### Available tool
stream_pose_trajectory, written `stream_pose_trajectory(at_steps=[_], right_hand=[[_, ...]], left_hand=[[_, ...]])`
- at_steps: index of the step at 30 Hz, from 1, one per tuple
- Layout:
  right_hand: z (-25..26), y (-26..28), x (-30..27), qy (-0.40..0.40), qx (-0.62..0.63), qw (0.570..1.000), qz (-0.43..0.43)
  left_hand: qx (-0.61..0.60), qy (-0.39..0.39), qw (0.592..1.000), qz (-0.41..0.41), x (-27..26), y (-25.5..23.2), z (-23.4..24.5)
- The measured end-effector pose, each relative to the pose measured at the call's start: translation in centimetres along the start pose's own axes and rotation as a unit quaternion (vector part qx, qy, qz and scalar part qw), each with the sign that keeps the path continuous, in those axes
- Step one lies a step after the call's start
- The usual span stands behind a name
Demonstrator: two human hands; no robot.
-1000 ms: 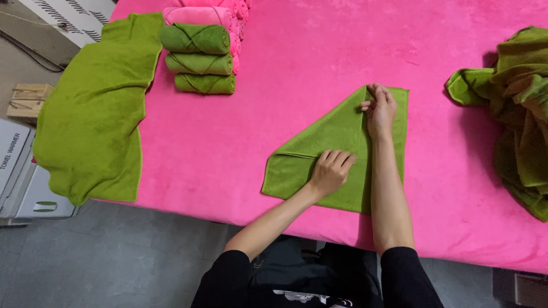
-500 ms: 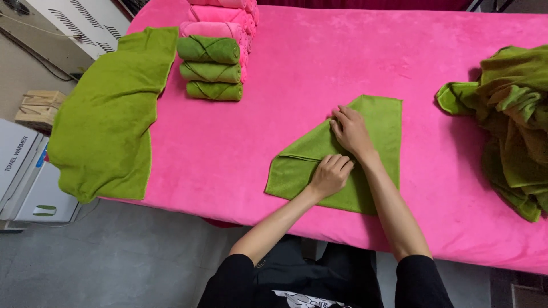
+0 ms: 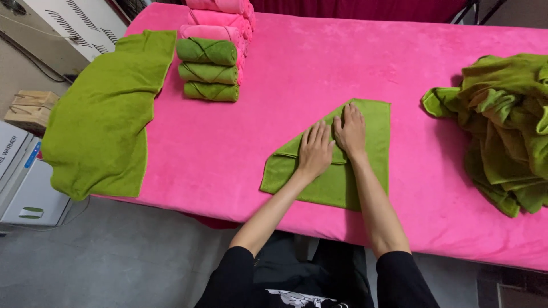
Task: The person is folding and rolling green towels into decorative shapes on a pink massage table.
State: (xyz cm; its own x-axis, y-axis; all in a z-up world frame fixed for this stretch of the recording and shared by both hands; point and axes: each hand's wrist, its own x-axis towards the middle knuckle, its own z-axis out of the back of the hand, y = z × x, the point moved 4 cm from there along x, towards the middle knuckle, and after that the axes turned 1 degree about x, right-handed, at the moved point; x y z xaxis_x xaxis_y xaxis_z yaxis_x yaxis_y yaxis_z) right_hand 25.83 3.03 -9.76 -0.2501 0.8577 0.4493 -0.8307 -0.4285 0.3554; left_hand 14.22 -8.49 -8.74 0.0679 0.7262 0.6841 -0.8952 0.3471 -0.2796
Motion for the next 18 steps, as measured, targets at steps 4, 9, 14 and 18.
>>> stream_pose_trajectory(at_steps=[4, 9, 14, 18], right_hand=[[-0.5, -0.2, 0.2, 0.023, -0.021, 0.999, -0.031], [-1.2, -1.6, 1.1, 0.125, -0.063, 0.988, -0.060], [2.1, -0.9, 1.0, 0.166, -0.067, 0.980, -0.091], [1.6, -1.9, 0.7, 0.136, -0.087, 0.976, -0.144]], left_hand=[[0.027, 0.221, 0.972, 0.080, -0.2, 0.5, -0.7], [0.075, 0.233, 0.966, 0.076, 0.3, 0.7, -1.5], [0.098, 0.195, 0.975, 0.049, 1.7, 2.9, -5.6], [0.057, 0.266, 0.961, 0.051, 1.6, 2.8, -4.6]])
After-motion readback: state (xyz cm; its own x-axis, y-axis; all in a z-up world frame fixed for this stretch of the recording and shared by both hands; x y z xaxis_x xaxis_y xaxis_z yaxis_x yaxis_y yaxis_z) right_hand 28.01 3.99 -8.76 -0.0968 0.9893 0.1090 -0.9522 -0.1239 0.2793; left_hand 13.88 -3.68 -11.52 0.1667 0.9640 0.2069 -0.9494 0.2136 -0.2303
